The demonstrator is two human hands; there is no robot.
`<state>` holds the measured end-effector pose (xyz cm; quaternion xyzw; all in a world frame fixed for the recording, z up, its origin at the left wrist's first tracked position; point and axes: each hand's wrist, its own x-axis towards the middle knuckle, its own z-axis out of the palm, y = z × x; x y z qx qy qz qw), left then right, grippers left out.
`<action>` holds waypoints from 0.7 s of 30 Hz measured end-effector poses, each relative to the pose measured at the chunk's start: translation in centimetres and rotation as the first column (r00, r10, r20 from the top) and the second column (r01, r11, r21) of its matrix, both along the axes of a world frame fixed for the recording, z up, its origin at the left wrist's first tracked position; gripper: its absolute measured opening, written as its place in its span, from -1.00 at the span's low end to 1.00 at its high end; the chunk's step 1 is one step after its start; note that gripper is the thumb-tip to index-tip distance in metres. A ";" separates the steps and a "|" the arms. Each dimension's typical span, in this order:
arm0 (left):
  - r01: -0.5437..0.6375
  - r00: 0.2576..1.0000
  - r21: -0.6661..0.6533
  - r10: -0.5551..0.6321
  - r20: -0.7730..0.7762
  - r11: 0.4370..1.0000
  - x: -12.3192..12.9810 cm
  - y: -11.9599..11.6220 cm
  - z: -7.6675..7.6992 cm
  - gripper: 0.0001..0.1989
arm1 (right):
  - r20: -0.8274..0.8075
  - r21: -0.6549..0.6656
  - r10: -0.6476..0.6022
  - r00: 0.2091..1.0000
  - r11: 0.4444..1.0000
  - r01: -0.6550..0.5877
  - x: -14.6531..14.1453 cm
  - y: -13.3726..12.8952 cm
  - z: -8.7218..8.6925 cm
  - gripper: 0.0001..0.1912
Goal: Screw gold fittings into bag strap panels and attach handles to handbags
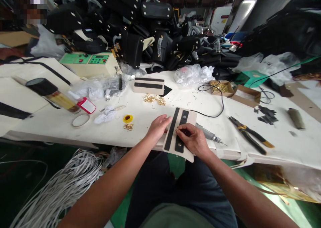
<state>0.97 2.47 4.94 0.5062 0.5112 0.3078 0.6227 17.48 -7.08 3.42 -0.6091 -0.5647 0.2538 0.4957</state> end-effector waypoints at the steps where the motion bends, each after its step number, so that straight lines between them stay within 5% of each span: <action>1: 0.050 0.999 -0.015 -0.050 -0.004 0.999 0.6 0.7 0.2 -0.45 | -0.011 -0.001 0.002 1.000 1.000 -0.002 0.1 0.0 -0.1 -0.90; 7: 0.277 0.960 -0.091 -0.278 0.001 0.956 3.9 2.2 -0.2 -0.65 | -0.121 0.000 0.007 0.993 1.000 -0.007 0.9 0.0 -0.9 -0.91; 13: 0.265 0.962 -0.077 -0.270 -0.051 0.961 3.5 1.9 0.5 -0.71 | -0.277 0.014 -0.097 0.956 0.994 0.105 1.5 -0.6 -0.9 -0.84; 17: 0.249 0.954 0.043 -0.237 -0.185 0.968 1.7 1.7 2.3 -0.71 | -0.330 -0.044 -0.249 0.911 0.968 0.248 2.1 -1.5 -1.7 -0.79; 21: 0.361 0.854 0.232 -0.221 -0.470 0.903 0.5 1.8 4.3 -0.77 | -0.306 -0.103 -0.240 0.921 0.970 0.218 2.3 -1.9 -3.0 -0.77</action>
